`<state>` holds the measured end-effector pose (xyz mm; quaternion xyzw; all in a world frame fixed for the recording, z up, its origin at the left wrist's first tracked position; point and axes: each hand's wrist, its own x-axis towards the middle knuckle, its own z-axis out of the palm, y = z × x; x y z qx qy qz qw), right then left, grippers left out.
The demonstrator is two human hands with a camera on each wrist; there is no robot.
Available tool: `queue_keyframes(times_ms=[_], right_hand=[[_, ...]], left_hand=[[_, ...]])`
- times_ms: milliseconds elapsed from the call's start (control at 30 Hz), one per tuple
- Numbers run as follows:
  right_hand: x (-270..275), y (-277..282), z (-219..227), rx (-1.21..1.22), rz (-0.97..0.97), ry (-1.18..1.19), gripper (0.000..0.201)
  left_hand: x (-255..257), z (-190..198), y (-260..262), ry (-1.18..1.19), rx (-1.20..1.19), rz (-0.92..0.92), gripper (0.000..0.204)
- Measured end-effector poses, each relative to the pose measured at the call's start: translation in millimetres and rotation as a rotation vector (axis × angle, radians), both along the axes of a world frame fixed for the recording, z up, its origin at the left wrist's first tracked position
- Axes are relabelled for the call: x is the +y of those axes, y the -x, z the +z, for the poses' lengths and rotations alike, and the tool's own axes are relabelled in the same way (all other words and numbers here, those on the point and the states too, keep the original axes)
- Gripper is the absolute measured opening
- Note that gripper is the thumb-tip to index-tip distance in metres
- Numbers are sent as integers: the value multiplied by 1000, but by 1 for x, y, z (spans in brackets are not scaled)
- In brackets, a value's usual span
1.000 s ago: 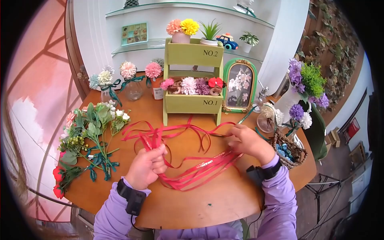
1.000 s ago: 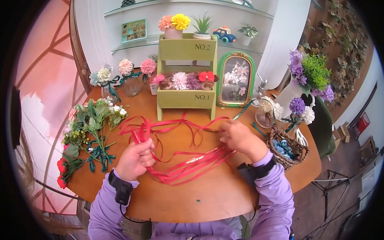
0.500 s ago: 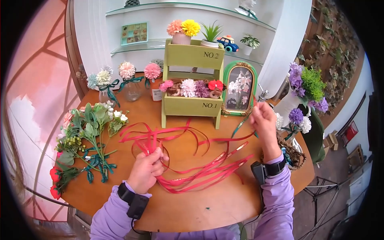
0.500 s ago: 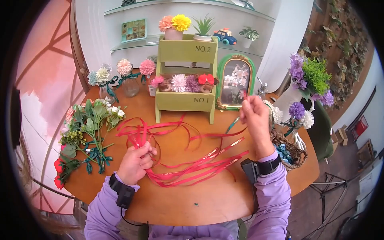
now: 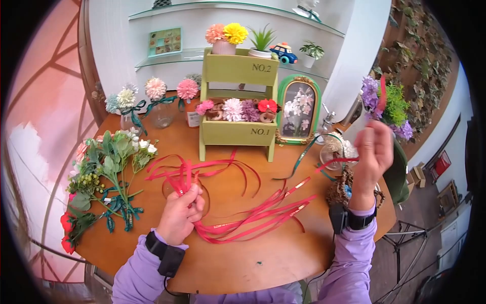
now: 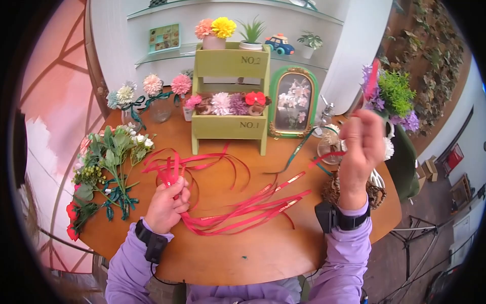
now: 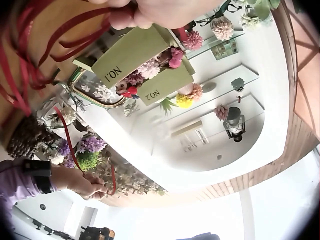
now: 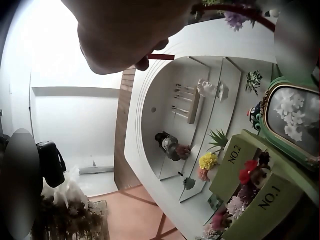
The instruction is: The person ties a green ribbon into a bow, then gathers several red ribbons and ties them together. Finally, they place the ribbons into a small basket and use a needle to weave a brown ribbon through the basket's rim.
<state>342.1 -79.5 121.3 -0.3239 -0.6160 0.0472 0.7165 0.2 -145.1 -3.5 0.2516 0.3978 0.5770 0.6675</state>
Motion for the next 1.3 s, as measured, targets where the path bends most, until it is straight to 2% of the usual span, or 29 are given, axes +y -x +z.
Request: queue_keyframes(times_ms=[67, 200, 300, 467, 533, 600, 667, 733, 833, 967, 1033, 1133, 1267, 1300], right_hand=[[-2, 15, -10, -53, 282, 446, 8], [2, 63, -50, -99, 521, 842, 12], [-1, 91, -77, -124, 740, 870, 14], [-16, 138, -91, -199, 892, 877, 15], [-18, 153, -94, -291, 867, 892, 14], [-22, 164, -97, -446, 755, 806, 12], [-26, 168, -95, -435, 741, 779, 15], [-27, 169, -95, -708, 591, 700, 17], [-24, 168, -100, -797, 678, 715, 19], [-24, 169, -103, -781, 614, 689, 18], [-25, 169, -104, -794, 539, 589, 18], [-26, 171, -111, -738, 539, 483, 18], [-27, 168, -102, -799, 490, 587, 18], [-24, 166, -102, -725, 496, 598, 18]], left_hand=[[-1, 0, -2, -22, 5, -37, 19], [-2, 1, -4, -63, -25, -55, 19], [0, -7, -1, -101, -11, -76, 16], [-1, -7, -7, -108, -48, -79, 12], [-3, -6, -7, -128, -65, -46, 11], [-3, -4, -7, -138, -77, -31, 11], [-4, 1, -7, -150, -92, -14, 11], [-5, 7, -8, -149, -104, -20, 12], [-5, 3, -7, -199, -124, -64, 13], [-5, 1, -9, -228, -37, -84, 13], [-7, 3, -11, -203, -40, -45, 12], [-4, -5, -11, -149, -88, -68, 14], [-2, -11, -9, -101, -122, 15, 17], [-2, -10, -7, -82, -104, 39, 18]])
